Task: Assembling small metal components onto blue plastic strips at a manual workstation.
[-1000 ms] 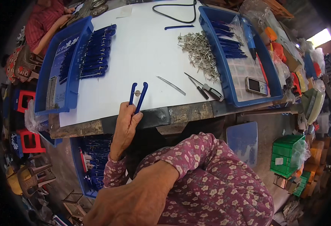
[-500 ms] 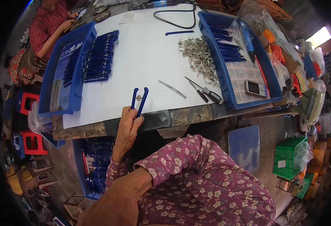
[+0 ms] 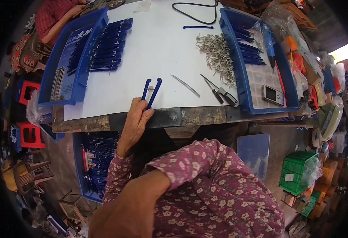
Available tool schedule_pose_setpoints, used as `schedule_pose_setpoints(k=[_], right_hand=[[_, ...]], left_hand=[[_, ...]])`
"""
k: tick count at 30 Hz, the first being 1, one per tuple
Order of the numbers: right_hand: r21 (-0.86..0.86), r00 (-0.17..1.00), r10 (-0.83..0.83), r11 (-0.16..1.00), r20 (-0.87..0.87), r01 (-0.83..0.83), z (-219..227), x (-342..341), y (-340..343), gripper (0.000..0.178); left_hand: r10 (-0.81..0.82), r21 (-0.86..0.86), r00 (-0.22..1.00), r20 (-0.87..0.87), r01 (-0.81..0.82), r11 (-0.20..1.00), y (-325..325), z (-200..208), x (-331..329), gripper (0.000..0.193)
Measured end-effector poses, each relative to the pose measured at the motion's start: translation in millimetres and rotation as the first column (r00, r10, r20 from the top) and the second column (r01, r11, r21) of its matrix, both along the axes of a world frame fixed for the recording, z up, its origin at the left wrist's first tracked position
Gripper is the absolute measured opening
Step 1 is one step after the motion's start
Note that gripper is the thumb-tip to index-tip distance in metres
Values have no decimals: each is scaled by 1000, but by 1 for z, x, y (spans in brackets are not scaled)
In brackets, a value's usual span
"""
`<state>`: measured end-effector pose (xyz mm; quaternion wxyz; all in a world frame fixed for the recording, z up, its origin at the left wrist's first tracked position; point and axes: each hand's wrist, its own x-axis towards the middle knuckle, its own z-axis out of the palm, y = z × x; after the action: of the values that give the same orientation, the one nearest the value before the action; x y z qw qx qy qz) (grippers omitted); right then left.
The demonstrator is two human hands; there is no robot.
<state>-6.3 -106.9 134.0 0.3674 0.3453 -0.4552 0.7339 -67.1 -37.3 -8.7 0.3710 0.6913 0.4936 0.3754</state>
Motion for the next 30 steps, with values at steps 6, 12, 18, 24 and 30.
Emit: schedule_pose_setpoints(k=[6,12,18,24,30], right_hand=[[-183,967,-171,961,190,206,0,25,-8,27],[-1,910,-339,937,238,349,15,49,20,23],[73,750,-615,782,241,618,24,64,5,15],[35,50,-821,85,569,996,54,53,-22,15],[466,-260,-650,164,714,869,89,74,-24,14]], left_hand=[[-9,-4,1000,2,9,1000,1,-5,1,16],[13,-11,1000,-19,-13,1000,1,-4,-1,16],[28,43,1000,-2,-28,999,0,-5,1,17],[9,38,999,-41,-7,999,1,-13,3,18],[13,51,998,-54,-11,999,0,-7,5,19]])
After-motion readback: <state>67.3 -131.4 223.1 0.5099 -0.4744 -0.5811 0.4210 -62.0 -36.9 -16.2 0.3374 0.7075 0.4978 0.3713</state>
